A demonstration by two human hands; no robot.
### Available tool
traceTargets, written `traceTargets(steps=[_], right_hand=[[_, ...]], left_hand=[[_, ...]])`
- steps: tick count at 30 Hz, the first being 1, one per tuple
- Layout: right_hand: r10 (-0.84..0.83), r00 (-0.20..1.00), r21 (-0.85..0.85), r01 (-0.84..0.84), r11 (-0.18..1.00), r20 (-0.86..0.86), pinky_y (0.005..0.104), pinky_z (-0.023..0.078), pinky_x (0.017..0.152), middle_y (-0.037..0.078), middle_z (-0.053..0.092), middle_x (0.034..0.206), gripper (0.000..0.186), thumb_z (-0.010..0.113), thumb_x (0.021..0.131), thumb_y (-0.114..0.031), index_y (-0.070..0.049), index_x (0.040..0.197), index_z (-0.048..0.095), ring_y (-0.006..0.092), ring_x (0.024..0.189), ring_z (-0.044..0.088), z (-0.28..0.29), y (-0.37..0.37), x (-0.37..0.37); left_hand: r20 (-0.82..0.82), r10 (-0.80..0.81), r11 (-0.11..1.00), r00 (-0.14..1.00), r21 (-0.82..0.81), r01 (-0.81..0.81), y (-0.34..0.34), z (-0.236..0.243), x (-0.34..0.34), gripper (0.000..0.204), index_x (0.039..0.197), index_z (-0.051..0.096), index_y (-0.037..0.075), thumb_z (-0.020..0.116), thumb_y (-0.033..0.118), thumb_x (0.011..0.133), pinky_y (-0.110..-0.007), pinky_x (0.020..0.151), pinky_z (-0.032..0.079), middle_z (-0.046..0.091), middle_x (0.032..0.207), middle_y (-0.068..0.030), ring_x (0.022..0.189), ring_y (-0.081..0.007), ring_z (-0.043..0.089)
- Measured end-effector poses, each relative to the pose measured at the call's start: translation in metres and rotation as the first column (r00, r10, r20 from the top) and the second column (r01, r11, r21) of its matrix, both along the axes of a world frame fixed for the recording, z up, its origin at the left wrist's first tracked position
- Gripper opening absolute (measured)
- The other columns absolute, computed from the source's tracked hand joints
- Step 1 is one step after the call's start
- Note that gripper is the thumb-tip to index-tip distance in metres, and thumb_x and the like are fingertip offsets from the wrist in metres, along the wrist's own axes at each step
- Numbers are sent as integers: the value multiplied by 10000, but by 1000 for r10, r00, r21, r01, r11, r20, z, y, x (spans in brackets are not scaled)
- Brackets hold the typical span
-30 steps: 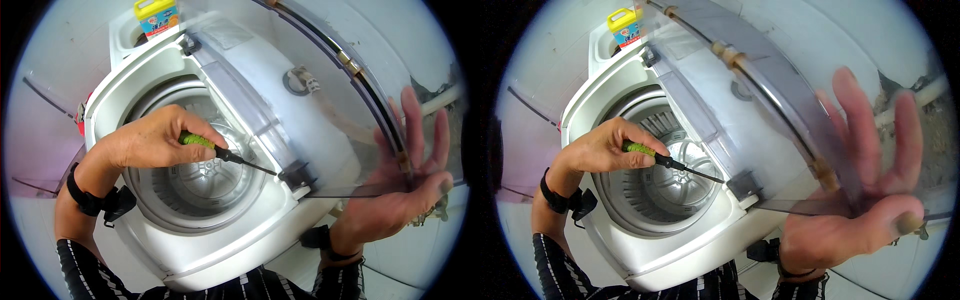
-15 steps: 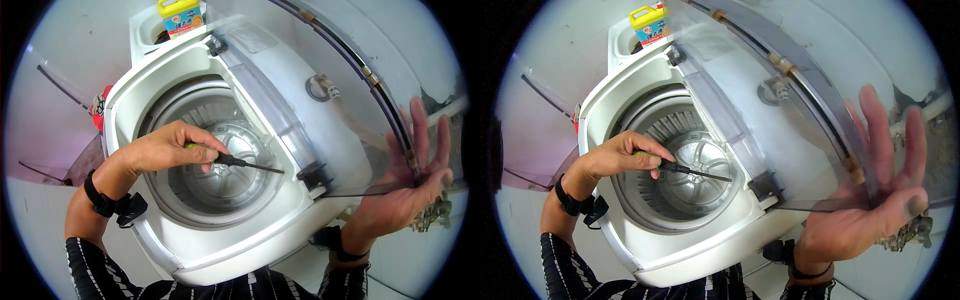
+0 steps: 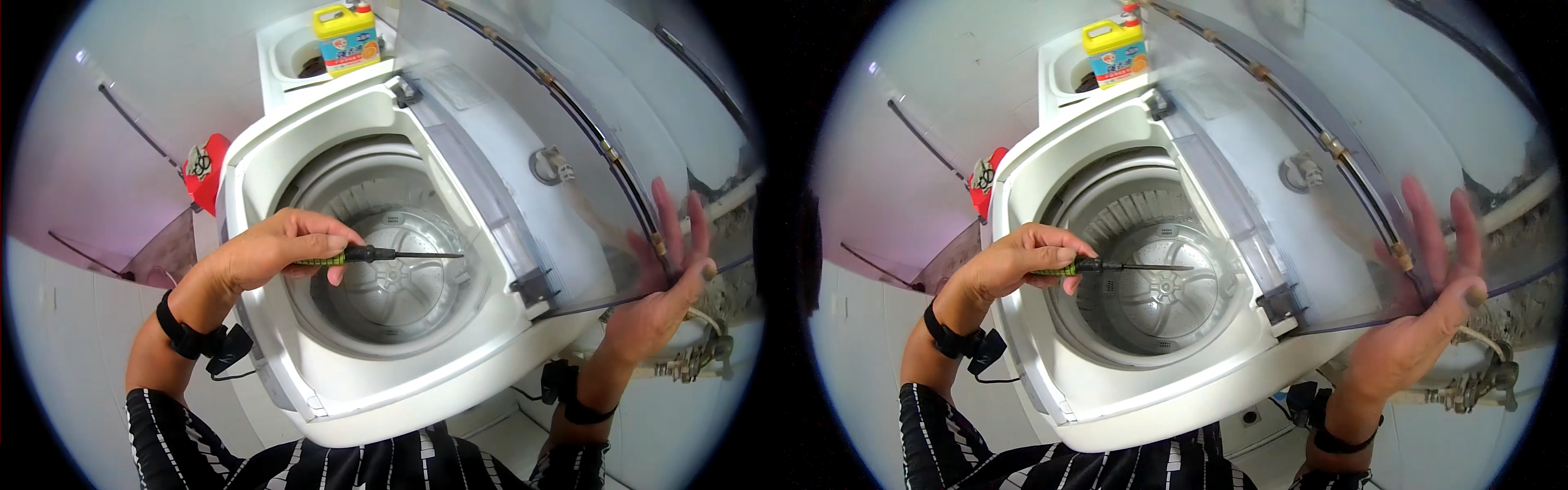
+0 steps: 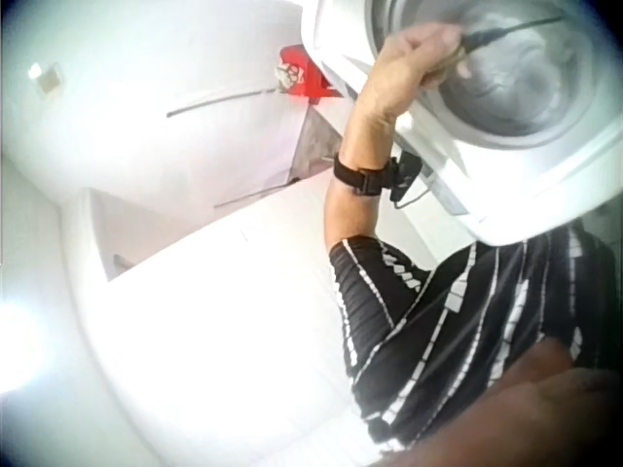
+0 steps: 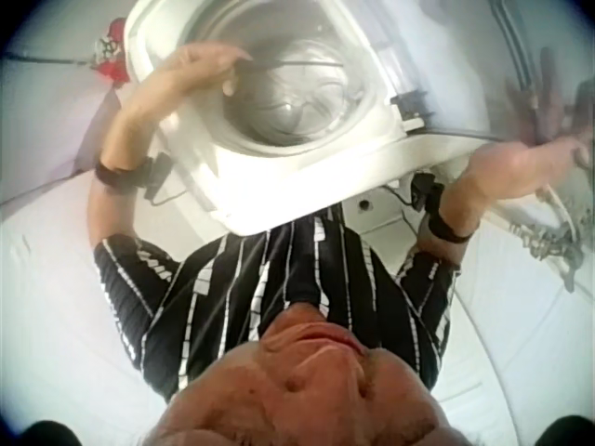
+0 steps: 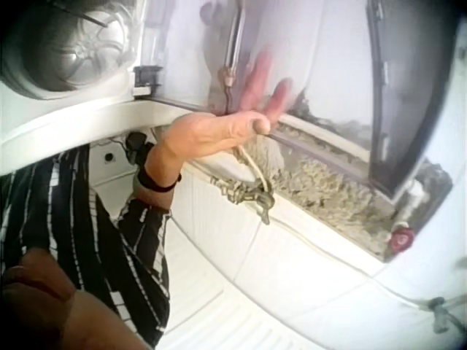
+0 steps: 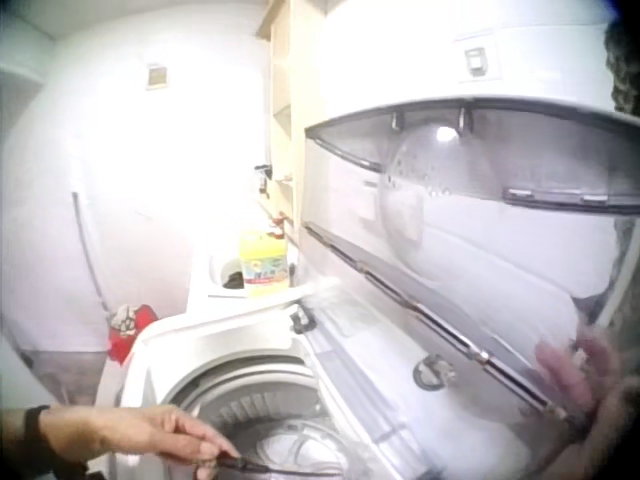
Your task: Using a screwdriver to unscrew and remove components from a washing machine lid.
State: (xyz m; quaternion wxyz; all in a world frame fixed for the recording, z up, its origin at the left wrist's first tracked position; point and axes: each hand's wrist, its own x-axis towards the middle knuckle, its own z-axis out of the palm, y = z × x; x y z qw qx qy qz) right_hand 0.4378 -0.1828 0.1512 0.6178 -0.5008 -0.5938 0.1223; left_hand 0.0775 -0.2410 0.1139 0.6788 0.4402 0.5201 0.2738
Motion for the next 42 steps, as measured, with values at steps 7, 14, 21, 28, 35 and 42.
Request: traceTargets(steps=[7,14,21,28,35,42], right_hand=[[108,992,1,-108,994,-71,337,547,921,264,654,1329,716,210,1096,-564,-12,1508,408,311,1254,640,-3,-7,0],[148,984,1,-148,989,-99,379,498,982,238,590,1421,699,329,1096,-533,6,1540,365,327,1249,628,-17,-14,9],[72,997,-96,-75,993,-40,403,482,1000,184,580,1442,603,455,1097,-403,-13,1544,347,291,1263,615,-39,-18,14],[196,976,-163,-210,964,-95,377,510,935,196,583,1422,609,541,1077,-305,-4,1541,287,273,1206,628,-58,-28,21],[171,985,-15,-171,985,23,416,484,1025,231,589,1409,667,512,1087,-352,12,1566,224,328,1252,614,-38,-20,15],[184,978,96,-193,977,97,453,440,1113,280,610,1377,807,518,1043,-500,21,1564,188,375,1267,610,7,-4,21]], left_hand=[[104,157,987,982,-52,-152,-48,-2,-21,376,1268,668,14,594,315,1055,-203,480,271,710,832,-53,543,-41,399],[214,250,967,944,-104,-233,-89,-5,-26,494,1193,658,-66,483,384,1091,-226,470,316,678,748,-98,497,-71,406],[301,310,950,902,-136,-281,-115,-15,-28,493,1161,664,-65,472,384,1094,-218,497,320,649,724,-69,499,-67,412],[-175,385,919,906,156,-361,-130,-24,1,326,1221,678,15,568,282,1069,-197,579,346,624,817,8,643,-35,462],[-297,278,949,913,232,-213,-123,-14,25,348,1245,675,-32,647,251,1044,-250,768,478,632,871,-7,825,-86,571],[-497,81,935,864,339,107,-101,8,45,314,1243,685,-18,676,166,990,-319,794,532,719,965,-168,816,-215,666]])
